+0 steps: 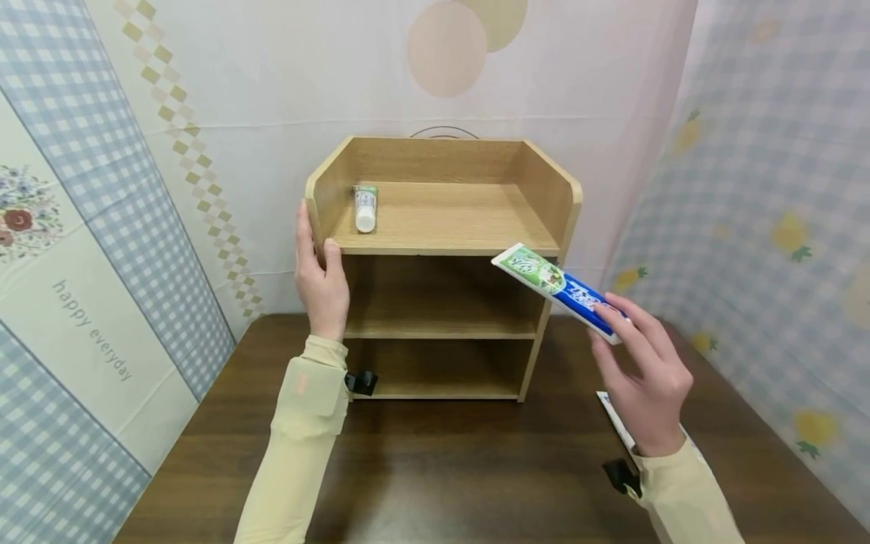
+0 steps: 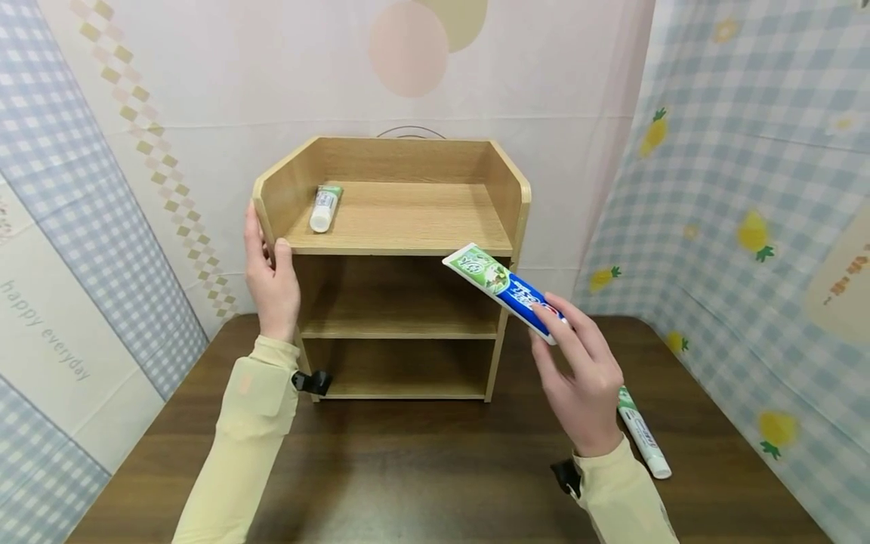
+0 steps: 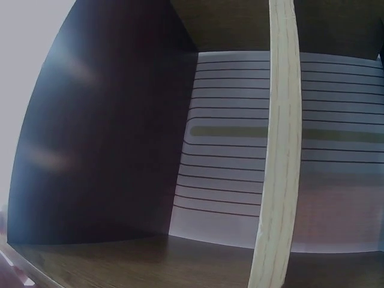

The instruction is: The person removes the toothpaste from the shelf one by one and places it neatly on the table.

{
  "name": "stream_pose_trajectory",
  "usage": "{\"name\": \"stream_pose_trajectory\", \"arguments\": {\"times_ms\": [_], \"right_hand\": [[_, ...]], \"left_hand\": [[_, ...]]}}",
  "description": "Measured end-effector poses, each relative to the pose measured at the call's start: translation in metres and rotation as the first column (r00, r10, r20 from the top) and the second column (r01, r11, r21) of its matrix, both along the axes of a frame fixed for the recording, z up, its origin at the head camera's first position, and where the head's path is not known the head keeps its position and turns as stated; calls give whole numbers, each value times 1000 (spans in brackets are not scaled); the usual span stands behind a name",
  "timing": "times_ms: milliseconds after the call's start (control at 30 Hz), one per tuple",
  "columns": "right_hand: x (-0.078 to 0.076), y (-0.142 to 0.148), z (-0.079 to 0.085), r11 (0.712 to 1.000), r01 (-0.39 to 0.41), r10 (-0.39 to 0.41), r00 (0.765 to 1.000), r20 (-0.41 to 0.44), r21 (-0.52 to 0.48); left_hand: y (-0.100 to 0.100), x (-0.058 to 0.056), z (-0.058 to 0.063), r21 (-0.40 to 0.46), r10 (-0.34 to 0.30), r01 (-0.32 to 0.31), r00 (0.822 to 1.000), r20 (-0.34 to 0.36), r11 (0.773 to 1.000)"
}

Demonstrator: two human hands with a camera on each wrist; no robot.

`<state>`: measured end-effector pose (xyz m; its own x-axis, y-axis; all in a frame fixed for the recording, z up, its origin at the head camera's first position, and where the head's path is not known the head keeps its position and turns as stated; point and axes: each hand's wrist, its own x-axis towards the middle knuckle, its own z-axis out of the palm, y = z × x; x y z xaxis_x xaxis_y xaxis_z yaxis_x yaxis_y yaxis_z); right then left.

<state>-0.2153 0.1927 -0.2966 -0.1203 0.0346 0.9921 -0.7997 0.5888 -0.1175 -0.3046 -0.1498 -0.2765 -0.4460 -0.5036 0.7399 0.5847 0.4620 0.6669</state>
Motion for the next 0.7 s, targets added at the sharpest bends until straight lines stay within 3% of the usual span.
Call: {"name": "stream_pose_trajectory", "arguments": {"times_ms": [400,700], "right_hand": [[21,11,-25,995,20,-18,1000,20,-95],[31,22,-40,994,30,-24,998,61,-102]], "left_hand": [[1,1,4,-1,11,-11,1000,-11,1000],[13,24,15,32,-24,24,1000,2,999]]}}
